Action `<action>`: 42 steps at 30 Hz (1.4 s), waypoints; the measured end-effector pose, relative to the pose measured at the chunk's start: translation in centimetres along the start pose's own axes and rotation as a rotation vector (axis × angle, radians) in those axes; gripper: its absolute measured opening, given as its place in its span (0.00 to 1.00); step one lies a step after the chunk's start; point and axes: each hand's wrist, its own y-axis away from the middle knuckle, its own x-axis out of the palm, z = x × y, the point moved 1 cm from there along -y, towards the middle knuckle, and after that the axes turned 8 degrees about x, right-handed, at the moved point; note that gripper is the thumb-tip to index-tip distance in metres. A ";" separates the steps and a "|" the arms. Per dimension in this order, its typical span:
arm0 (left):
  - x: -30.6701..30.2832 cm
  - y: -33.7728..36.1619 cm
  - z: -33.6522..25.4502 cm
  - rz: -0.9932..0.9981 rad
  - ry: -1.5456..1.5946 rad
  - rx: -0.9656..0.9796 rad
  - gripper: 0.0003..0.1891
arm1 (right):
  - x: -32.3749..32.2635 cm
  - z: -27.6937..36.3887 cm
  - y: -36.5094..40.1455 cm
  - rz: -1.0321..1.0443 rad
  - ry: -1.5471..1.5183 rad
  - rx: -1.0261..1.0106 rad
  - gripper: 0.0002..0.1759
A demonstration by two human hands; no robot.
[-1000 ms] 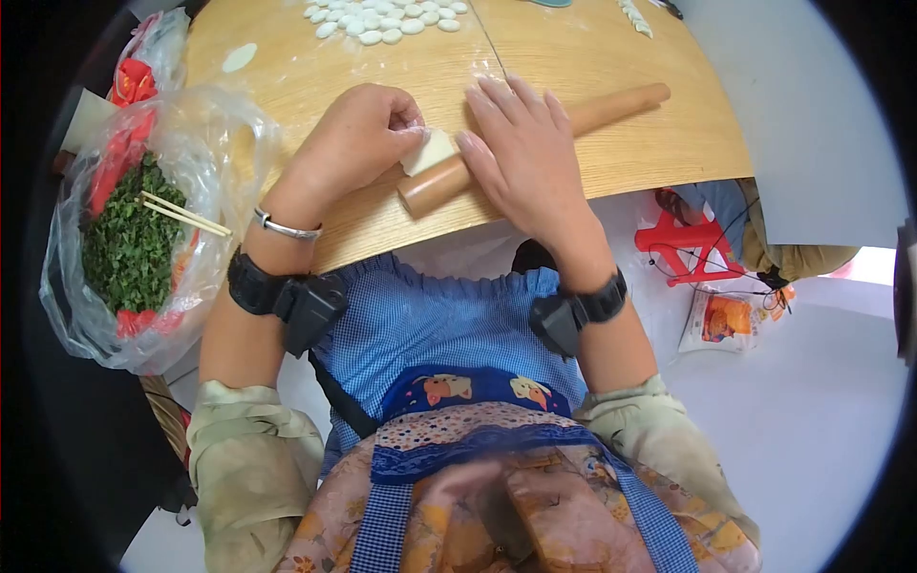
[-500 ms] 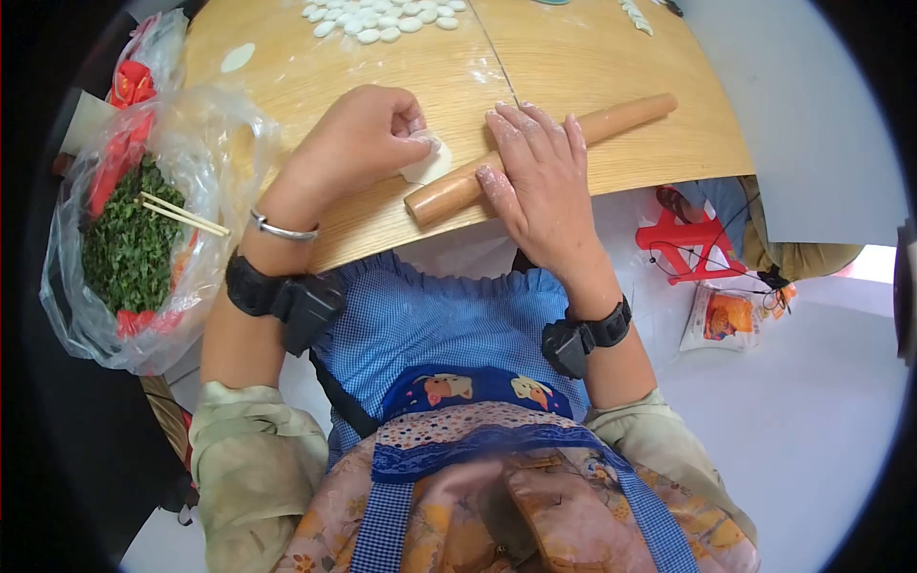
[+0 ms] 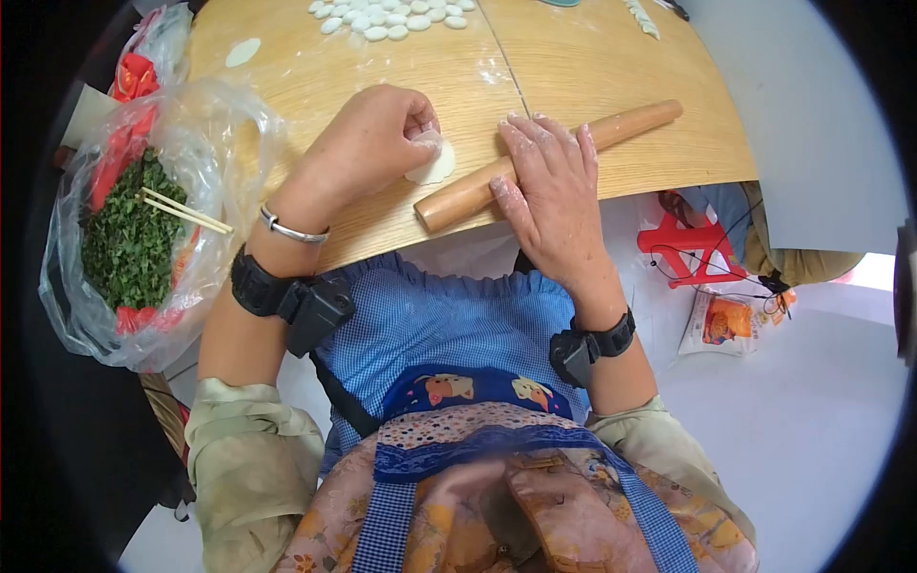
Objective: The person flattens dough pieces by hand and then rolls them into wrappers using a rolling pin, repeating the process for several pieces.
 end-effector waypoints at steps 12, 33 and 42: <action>-0.4 0.1 0.1 0.007 0.025 -0.043 0.09 | 0.4 0.2 -2.2 -0.026 0.047 -0.061 0.29; -0.5 0.2 0.6 -0.005 0.024 0.017 0.09 | -0.5 0.3 0.9 0.007 0.030 0.017 0.34; -0.6 0.1 0.1 0.019 0.029 -0.035 0.08 | 0.3 -0.1 -0.6 -0.025 0.032 -0.029 0.32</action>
